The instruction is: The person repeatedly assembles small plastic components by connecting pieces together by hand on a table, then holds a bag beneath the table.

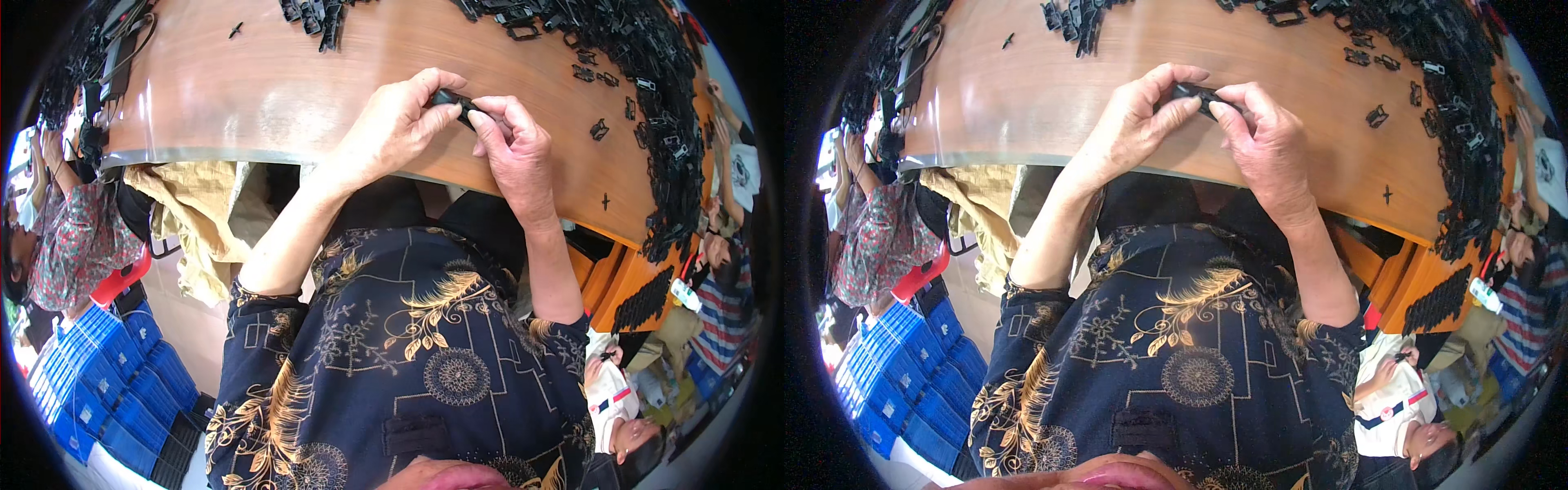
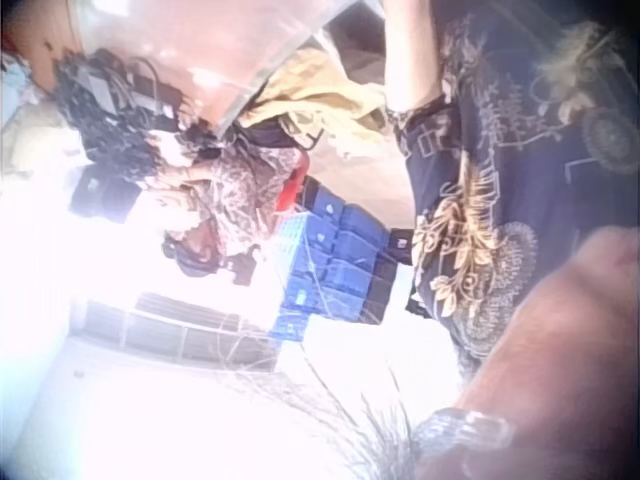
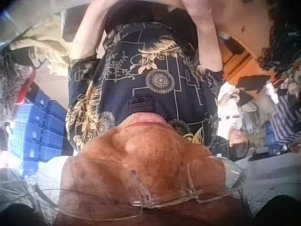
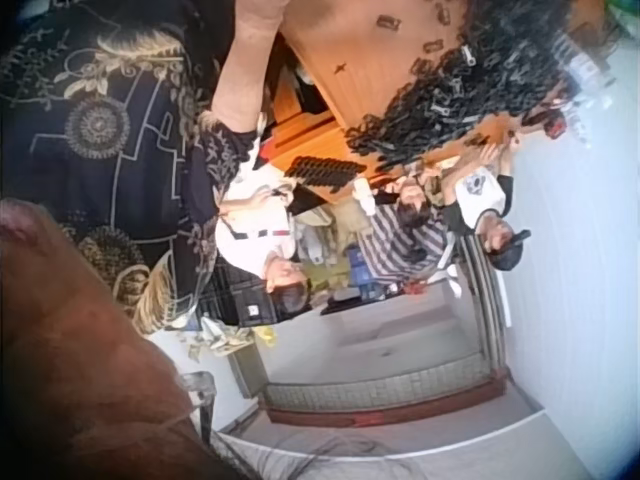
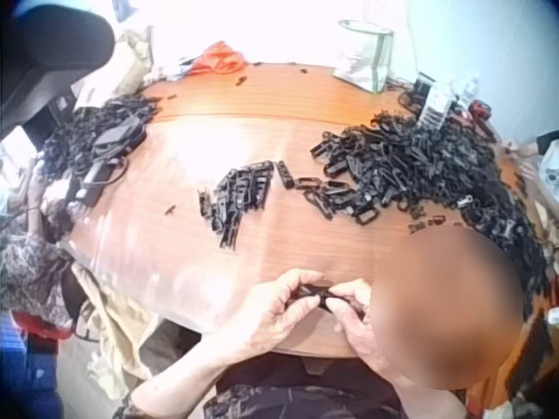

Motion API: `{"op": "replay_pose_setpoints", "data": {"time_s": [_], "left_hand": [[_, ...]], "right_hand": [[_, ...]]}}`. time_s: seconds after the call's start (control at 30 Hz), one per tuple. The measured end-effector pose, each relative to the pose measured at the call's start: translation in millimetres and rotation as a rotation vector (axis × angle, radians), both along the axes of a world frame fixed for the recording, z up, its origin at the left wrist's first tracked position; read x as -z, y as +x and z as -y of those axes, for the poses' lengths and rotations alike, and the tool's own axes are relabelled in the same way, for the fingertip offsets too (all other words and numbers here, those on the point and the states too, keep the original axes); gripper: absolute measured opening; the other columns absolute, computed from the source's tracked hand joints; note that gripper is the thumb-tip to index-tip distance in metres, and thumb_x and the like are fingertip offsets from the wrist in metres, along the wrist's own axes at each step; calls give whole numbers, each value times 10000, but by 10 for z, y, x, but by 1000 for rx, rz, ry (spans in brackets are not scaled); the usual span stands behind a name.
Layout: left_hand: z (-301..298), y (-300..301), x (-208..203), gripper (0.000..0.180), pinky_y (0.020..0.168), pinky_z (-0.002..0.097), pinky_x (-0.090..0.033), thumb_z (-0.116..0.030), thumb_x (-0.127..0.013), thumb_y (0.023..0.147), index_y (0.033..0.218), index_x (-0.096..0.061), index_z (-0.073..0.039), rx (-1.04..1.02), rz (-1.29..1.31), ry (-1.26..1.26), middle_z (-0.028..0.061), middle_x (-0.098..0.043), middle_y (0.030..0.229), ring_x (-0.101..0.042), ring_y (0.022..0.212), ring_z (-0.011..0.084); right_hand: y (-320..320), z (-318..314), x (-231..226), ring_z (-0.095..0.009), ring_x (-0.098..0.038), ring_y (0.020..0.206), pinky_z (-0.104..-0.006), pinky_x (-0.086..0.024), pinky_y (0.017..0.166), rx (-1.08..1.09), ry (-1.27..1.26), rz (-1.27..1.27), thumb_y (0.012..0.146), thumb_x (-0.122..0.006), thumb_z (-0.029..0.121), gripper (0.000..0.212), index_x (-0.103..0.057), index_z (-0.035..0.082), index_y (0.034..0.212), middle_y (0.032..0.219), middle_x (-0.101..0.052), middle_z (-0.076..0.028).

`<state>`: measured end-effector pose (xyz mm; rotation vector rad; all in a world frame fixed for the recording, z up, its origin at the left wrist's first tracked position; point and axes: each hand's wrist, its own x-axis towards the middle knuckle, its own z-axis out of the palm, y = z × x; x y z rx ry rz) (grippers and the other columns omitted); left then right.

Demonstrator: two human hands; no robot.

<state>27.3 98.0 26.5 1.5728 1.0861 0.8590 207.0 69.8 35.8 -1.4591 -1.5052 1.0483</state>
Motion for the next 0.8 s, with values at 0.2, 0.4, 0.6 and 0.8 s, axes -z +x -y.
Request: {"op": "replay_pose_setpoints", "data": {"time_s": [0.2, 0.4, 0.6, 0.8], "left_hand": [[41, 95, 19, 367, 742, 228, -496, -121, -708, 872, 1183, -554, -3, 132, -48, -39, 34, -654, 963, -601, 834, 80], [136, 285, 54, 525, 819, 243, -478, -153, -748, 847, 1270, -474, -9, 79, 231, -247, 52, -642, 1039, -584, 930, 95], [195, 459, 83, 588, 797, 238, -462, -159, -756, 836, 1324, -458, -23, -5, 284, -243, 34, -607, 1013, -556, 901, 82], [228, 402, -20, 570, 784, 236, -447, -56, -726, 808, 1317, -473, -12, -63, 224, -320, 20, -574, 906, -537, 837, 92]], "right_hand": [[71, 116, -43, -95, -595, 661, -229, -491, 596, -92, 122, -12, 902, -599, -12, 145, -632, -5, 1043, 880, -565, -41], [382, 81, 98, -69, -584, 705, -206, -489, 643, -152, -100, -475, 927, -594, 15, 165, -640, 18, 1086, 904, -562, -4], [470, 66, 199, -54, -551, 607, -180, -443, 540, -63, -320, -806, 918, -639, 81, 138, -616, 46, 1049, 763, -607, 14], [342, 88, 150, -51, -563, 576, -185, -465, 488, 16, -332, -715, 906, -638, 58, 126, -596, 19, 1017, 794, -630, -25]]}}
